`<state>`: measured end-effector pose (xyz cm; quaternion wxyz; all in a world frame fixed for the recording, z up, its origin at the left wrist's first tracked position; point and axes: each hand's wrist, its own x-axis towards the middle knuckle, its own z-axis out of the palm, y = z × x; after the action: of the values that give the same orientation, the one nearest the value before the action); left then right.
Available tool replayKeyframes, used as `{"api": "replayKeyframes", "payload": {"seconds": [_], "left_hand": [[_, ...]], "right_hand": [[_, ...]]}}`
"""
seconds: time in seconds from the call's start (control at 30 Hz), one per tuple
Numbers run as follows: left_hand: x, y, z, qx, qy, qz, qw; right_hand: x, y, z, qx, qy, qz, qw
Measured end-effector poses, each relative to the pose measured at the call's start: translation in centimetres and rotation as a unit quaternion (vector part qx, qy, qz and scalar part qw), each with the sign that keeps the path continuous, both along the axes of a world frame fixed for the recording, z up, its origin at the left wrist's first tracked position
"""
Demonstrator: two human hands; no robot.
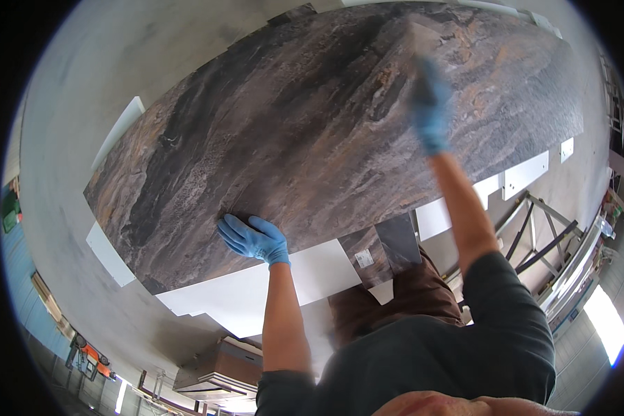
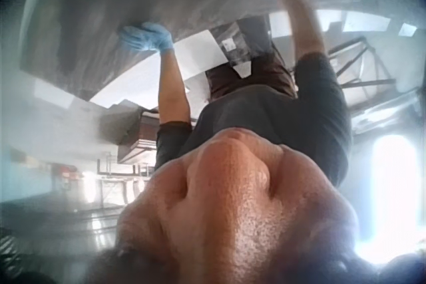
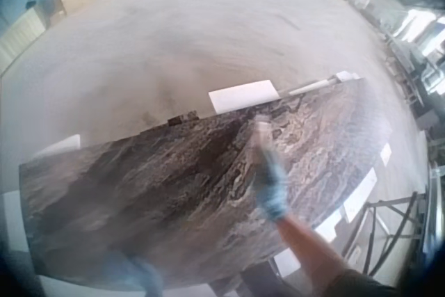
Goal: The person wipes a large marble-patterned panel with a cloth, then moves it aside. They pick up white cabinet panels, wipe them with a cloth, and apply adhesive from a tube into pre-drilled holes on the panels. The person handles the panels and tools with gloved hands throughout.
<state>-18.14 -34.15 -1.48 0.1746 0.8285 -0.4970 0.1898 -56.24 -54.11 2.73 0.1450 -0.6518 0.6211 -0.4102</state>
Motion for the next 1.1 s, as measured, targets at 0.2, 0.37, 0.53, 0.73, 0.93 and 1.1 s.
{"api": "replayKeyframes", "payload": {"seconds": [0.2, 0.37, 0.53, 0.73, 0.93, 1.1], "left_hand": [[1.5, -0.6, -1.1, 0.008, 0.047, 0.009, 0.999], [2.1, -0.9, -3.7, -0.022, 0.028, -0.001, 0.999], [0.0, -0.9, -3.8, -0.018, 0.017, 0.006, 1.0], [-2.9, -0.5, -2.0, -0.004, 0.017, 0.012, 1.0], [-6.4, 1.4, -1.9, 0.005, -0.029, 0.013, 0.999], [-10.4, 2.6, -1.5, 0.02, -0.09, 0.023, 0.995]], "right_hand": [[46.6, -2.2, 1.2, -0.308, -0.049, 0.392, 0.865], [48.6, -2.6, 1.8, -0.27, 0.058, 0.469, 0.839], [32.0, -13.5, 2.2, -0.113, 0.008, 0.3, 0.947], [-24.6, -13.3, -3.7, -0.01, 0.238, -0.152, 0.959], [-58.1, 36.0, -6.4, 0.505, 0.159, -0.431, 0.731], [-61.3, 42.6, -6.4, 0.319, 0.079, -0.361, 0.873]]}}
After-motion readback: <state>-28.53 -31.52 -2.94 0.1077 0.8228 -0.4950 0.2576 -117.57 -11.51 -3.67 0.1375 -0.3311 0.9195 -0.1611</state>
